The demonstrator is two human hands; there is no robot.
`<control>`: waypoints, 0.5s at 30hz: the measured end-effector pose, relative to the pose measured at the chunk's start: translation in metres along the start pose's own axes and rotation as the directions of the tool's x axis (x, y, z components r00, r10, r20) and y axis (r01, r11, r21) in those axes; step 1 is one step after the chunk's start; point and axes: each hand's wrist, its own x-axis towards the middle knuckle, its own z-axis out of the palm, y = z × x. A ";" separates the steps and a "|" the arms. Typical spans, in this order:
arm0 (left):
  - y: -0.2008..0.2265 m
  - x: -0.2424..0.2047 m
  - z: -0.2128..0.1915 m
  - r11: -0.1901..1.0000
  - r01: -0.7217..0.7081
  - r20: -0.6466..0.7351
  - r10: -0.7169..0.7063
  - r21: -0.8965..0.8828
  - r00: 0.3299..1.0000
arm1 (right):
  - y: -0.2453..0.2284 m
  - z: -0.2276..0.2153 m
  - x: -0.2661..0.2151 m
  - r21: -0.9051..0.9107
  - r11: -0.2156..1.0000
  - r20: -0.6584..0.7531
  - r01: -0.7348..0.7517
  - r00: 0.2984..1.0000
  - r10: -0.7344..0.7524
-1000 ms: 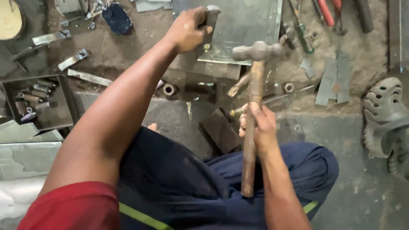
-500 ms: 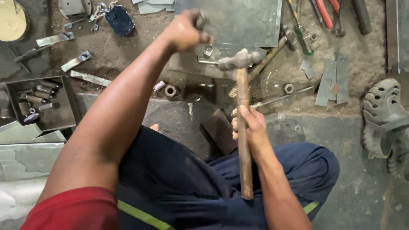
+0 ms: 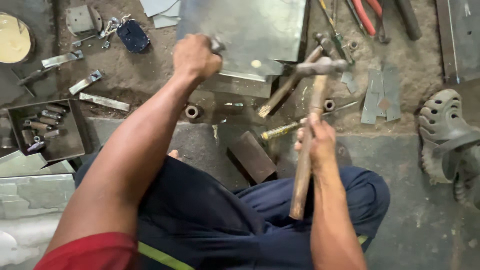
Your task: The person sits on the floor and uses a hammer and punch to create holes in a metal sheet. They position the punch on the sheet and strike it repeatedly with the hammer to form circular holes.
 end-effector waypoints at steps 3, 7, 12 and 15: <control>-0.020 -0.011 -0.012 0.968 -0.126 -0.060 0.143 0.216 0.988 | 0.006 0.024 -0.010 -0.220 0.975 0.013 0.022 1.000 -0.019; -0.036 -0.010 -0.021 0.924 -0.070 -0.130 0.127 0.376 0.983 | 0.005 0.060 -0.024 -0.462 0.880 0.073 0.110 0.994 -0.086; -0.041 -0.004 -0.029 0.985 0.160 -0.057 -0.157 0.069 0.986 | -0.002 0.086 -0.035 -0.717 0.685 0.115 0.128 0.991 -0.066; -0.048 -0.003 -0.028 0.919 -0.179 0.076 0.162 0.351 0.984 | -0.009 0.090 -0.037 -0.757 0.642 0.117 0.125 0.992 -0.055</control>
